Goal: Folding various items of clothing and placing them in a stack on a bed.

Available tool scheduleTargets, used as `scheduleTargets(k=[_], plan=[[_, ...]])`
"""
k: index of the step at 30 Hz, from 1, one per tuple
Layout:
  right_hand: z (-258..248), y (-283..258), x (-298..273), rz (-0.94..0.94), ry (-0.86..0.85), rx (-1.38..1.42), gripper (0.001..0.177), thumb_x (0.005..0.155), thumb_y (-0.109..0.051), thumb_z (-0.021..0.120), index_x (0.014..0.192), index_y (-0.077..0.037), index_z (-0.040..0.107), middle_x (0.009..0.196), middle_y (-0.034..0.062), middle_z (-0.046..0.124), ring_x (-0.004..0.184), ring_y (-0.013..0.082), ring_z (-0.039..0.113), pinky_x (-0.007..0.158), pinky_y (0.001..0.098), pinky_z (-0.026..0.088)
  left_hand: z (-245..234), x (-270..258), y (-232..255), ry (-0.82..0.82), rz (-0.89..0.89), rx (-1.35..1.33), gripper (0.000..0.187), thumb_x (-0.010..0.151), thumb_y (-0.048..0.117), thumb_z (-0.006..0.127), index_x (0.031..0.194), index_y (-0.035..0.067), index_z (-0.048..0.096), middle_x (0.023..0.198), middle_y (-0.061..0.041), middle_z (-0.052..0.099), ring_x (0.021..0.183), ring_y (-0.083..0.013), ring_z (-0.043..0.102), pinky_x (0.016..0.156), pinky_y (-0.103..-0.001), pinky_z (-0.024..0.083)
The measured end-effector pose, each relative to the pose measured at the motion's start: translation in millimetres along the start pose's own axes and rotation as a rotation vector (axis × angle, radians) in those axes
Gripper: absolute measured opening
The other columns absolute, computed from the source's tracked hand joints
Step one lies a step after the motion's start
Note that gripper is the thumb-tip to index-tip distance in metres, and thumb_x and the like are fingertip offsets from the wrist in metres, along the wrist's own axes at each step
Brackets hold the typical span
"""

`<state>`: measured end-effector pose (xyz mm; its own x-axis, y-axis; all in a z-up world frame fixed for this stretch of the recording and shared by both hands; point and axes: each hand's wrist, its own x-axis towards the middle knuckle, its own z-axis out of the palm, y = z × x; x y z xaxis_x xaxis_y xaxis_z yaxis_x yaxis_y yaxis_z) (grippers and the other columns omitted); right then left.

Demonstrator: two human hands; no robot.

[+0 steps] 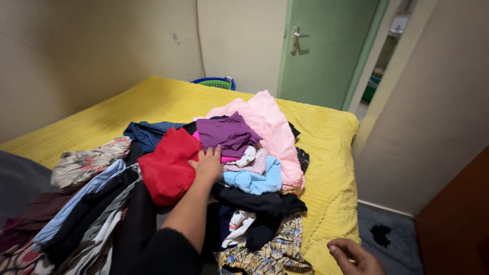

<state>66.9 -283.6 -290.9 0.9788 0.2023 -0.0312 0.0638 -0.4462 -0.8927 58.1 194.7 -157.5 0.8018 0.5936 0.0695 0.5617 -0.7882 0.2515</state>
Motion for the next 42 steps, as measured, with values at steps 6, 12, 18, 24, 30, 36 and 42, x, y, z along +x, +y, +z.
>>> scheduleTargets(k=[6, 12, 18, 24, 30, 36, 42], plan=[[-1.3, -41.8, -20.8, 0.171, -0.011, 0.068, 0.022, 0.094, -0.022, 0.076, 0.107, -0.006, 0.081, 0.098, 0.0096, 0.078, 0.100, 0.0154, 0.078, 0.094, 0.0339, 0.059, 20.4, 4.6, -29.2, 0.293, -0.061, 0.281, 0.071, 0.098, 0.028, 0.057, 0.164, 0.029, 0.029, 0.159, -0.010, 0.037, 0.147, -0.0371, 0.033, 0.112, -0.082, 0.013], [20.9, -90.3, -46.8, -0.002, -0.021, 0.003, 0.026, 0.092, -0.025, 0.076, 0.105, -0.003, 0.080, 0.094, 0.0081, 0.078, 0.091, 0.0131, 0.075, 0.084, 0.0300, 0.058, 35.8, -0.8, -115.8, 0.053, -0.120, 0.162, 0.035, 0.100, 0.025, 0.051, 0.128, 0.015, 0.069, 0.130, -0.014, 0.072, 0.123, -0.0331, 0.067, 0.117, -0.070, 0.033], [51.6, -153.6, -93.1, -0.081, -0.042, 0.140, 0.025, 0.090, -0.022, 0.071, 0.103, -0.002, 0.078, 0.089, 0.0054, 0.082, 0.086, 0.0118, 0.074, 0.077, 0.0280, 0.058, -46.6, 10.3, -124.1, -0.028, -0.108, -1.547, 0.024, 0.092, 0.004, 0.053, 0.113, 0.006, 0.065, 0.108, -0.020, 0.071, 0.094, -0.0372, 0.069, 0.079, -0.049, 0.058], [64.4, -208.7, -123.8, -0.082, -0.101, 0.311, 0.025, 0.093, -0.023, 0.068, 0.102, -0.003, 0.078, 0.088, 0.0023, 0.075, 0.082, 0.0095, 0.067, 0.074, 0.0281, 0.057, -130.1, -75.4, -119.0, -0.458, -0.091, -2.060, 0.028, 0.098, 0.013, 0.045, 0.110, 0.001, 0.067, 0.105, -0.016, 0.074, 0.094, -0.0294, 0.073, 0.088, -0.048, 0.061], [63.1, -272.7, -177.2, 0.015, -0.152, 0.441, 0.030, 0.092, -0.026, 0.068, 0.114, -0.006, 0.074, 0.105, 0.0008, 0.075, 0.097, 0.0092, 0.069, 0.082, 0.0303, 0.058, -200.1, -150.3, -42.2, -0.802, 0.286, -2.160, 0.026, 0.102, 0.017, 0.052, 0.115, 0.002, 0.068, 0.112, -0.017, 0.074, 0.099, -0.0281, 0.073, 0.095, -0.046, 0.059], [50.8, -285.2, -208.3, 0.079, -0.046, 0.805, 0.051, 0.086, -0.017, 0.068, 0.135, -0.026, 0.052, 0.118, -0.0029, 0.071, 0.106, 0.0170, 0.069, 0.086, 0.0416, 0.058, -157.3, -195.1, 36.8, -1.233, 0.521, -2.234, 0.035, 0.105, 0.029, 0.052, 0.121, 0.002, 0.067, 0.117, -0.017, 0.074, 0.106, -0.0302, 0.072, 0.098, -0.047, 0.057], [-2.0, -213.9, -183.8, 0.018, 0.287, 0.809, 0.037, 0.091, -0.006, 0.057, 0.127, -0.006, 0.064, 0.109, 0.0101, 0.076, 0.095, 0.0241, 0.072, 0.085, 0.0399, 0.058, -105.1, -209.0, 36.6, -0.998, 0.217, -2.287, 0.043, 0.104, 0.036, 0.043, 0.129, 0.007, 0.063, 0.128, -0.013, 0.070, 0.116, -0.0307, 0.067, 0.107, -0.050, 0.049]])
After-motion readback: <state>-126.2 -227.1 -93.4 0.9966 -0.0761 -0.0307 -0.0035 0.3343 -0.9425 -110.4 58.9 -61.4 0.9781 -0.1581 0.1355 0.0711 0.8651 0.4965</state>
